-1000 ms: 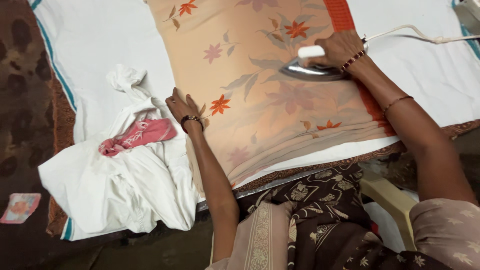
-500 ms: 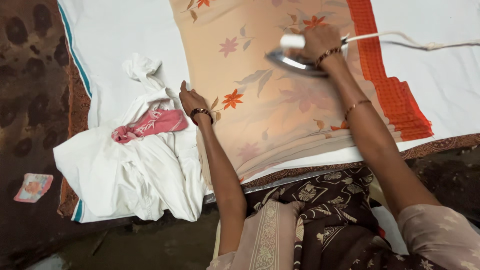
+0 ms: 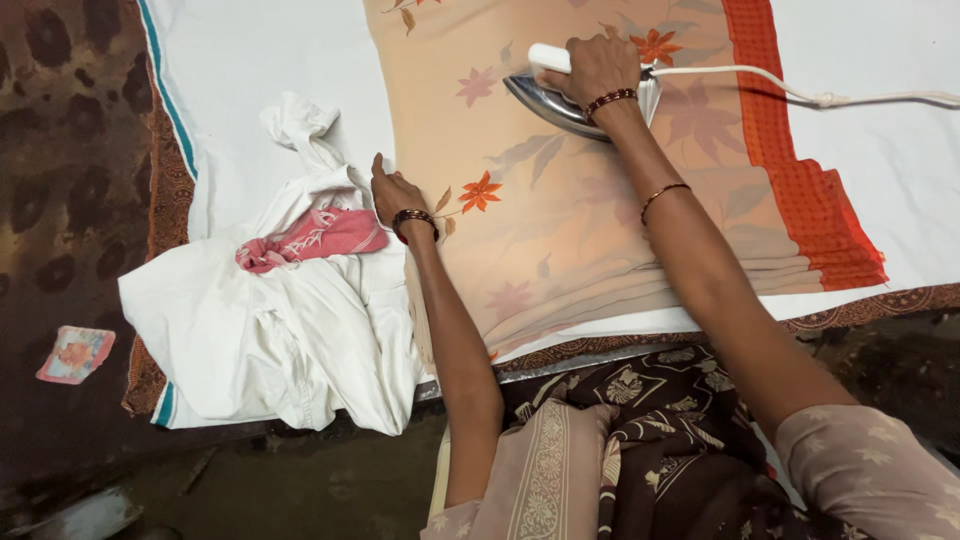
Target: The person irons a floral-patterned cloth on a flat surface, repeatedly gliding the iron over the fabric and repositioning the cloth to reach different sections.
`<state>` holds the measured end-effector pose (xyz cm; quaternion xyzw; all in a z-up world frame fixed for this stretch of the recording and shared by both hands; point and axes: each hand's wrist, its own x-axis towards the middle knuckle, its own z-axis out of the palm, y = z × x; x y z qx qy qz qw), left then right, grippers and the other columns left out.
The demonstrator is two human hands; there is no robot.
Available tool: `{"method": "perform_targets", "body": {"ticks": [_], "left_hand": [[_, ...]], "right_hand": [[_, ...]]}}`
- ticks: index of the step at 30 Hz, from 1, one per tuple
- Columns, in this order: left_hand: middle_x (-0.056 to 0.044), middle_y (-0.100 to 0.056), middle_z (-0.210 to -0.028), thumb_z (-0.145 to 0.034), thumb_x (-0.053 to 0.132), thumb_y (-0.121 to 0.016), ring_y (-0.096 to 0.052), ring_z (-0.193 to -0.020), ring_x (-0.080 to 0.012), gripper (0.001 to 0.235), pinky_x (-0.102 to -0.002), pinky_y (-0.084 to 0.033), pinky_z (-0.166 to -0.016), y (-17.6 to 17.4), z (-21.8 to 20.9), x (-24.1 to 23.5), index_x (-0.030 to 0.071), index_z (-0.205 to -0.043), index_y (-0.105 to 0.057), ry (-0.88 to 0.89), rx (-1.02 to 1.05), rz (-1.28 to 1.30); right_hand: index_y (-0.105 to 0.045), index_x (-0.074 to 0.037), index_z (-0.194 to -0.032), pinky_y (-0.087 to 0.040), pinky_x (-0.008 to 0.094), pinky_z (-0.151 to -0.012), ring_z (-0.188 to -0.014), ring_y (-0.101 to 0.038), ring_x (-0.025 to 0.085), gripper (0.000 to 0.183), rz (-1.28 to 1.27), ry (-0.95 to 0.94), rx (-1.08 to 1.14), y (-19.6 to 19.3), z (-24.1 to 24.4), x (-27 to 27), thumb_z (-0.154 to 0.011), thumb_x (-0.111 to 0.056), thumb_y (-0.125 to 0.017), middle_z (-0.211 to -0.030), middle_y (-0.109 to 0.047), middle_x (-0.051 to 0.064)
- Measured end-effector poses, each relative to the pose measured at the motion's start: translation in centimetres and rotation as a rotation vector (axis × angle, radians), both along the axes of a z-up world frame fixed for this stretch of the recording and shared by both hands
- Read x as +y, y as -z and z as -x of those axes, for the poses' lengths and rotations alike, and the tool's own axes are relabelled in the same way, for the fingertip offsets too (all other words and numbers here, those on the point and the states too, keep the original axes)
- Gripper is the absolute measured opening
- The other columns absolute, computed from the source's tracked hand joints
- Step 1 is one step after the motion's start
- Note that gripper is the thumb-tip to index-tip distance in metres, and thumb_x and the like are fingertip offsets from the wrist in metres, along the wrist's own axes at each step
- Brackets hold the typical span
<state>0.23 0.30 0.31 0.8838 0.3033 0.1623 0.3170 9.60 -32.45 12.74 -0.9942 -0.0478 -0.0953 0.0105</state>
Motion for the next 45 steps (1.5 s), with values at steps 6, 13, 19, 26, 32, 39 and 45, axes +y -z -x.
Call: {"method": "perform_targets", "body": {"ticks": [6,13,19,26,32,39,45], "left_hand": [[-0.007,-0.074,-0.105,-0.098,0.013,-0.059,-0.071,-0.093,-0.0289,0.044,-0.046,-0.053,-0.076,-0.3,-0.1,-0.1,0.025,-0.14,-0.052,-0.012,0.044,-0.001],[-0.006,-0.075,-0.105,-0.098,0.012,-0.058,-0.072,-0.093,-0.0284,0.045,-0.046,-0.054,-0.077,0.1,-0.3,0.0,0.026,-0.14,-0.052,-0.018,0.042,0.015],[-0.006,-0.075,-0.104,-0.098,0.01,-0.058,-0.072,-0.093,-0.0279,0.045,-0.045,-0.054,-0.078,0.2,-0.1,0.1,0.026,-0.14,-0.054,-0.016,0.016,0.011],[-0.004,-0.075,-0.104,-0.096,0.01,-0.059,-0.072,-0.092,-0.0259,0.044,-0.044,-0.054,-0.076,-0.6,0.0,-0.1,0.027,-0.136,-0.056,-0.026,0.026,0.021],[-0.004,-0.073,-0.106,-0.097,0.01,-0.058,-0.072,-0.093,-0.0263,0.039,-0.044,-0.055,-0.077,-0.7,0.2,-0.1,0.024,-0.133,-0.06,-0.009,0.031,0.012],[-0.005,-0.072,-0.104,-0.097,0.009,-0.058,-0.071,-0.092,-0.0269,0.036,-0.045,-0.054,-0.077,-1.0,0.3,-0.1,0.022,-0.13,-0.063,0.005,0.012,-0.024],[-0.004,-0.073,-0.103,-0.097,0.01,-0.058,-0.072,-0.092,-0.0256,0.033,-0.044,-0.055,-0.077,-0.7,0.0,-0.1,0.023,-0.125,-0.066,-0.011,0.048,0.01]], "right_hand": [[-0.079,-0.017,-0.091,-0.046,0.041,-0.053,-0.061,-0.069,0.026,0.062,0.044,-0.099,0.297,-1.8,1.6,1.9,-0.079,-0.077,-0.071,-0.068,-0.071,0.01],[-0.077,-0.017,-0.094,-0.046,0.041,-0.055,-0.064,-0.069,0.027,0.067,0.026,-0.322,0.375,-2.9,8.2,5.0,-0.078,-0.081,-0.068,-0.066,-0.07,0.01],[-0.075,-0.016,-0.095,-0.046,0.043,-0.053,-0.062,-0.07,0.028,0.059,0.04,-0.187,0.278,-1.2,3.0,5.3,-0.084,-0.074,-0.069,-0.068,-0.071,0.011],[-0.078,-0.014,-0.091,-0.048,0.044,-0.06,-0.072,-0.071,0.031,0.059,-0.057,-0.012,0.047,0.4,-3.1,4.0,-0.081,-0.072,-0.076,-0.077,-0.073,0.012],[-0.079,-0.015,-0.092,-0.049,0.045,-0.065,-0.077,-0.071,0.031,0.059,-0.038,0.035,0.108,0.6,-1.9,2.3,-0.08,-0.073,-0.076,-0.079,-0.074,0.013],[-0.079,-0.014,-0.092,-0.048,0.046,-0.057,-0.069,-0.071,0.031,0.06,-0.017,0.235,-0.026,0.8,-2.7,-5.9,-0.08,-0.073,-0.077,-0.077,-0.074,0.013],[-0.077,-0.009,-0.09,-0.047,0.046,-0.055,-0.07,-0.07,0.032,0.06,-0.012,0.284,-0.171,2.3,-4.1,-12.2,-0.087,-0.069,-0.081,-0.079,-0.073,0.014]]}}
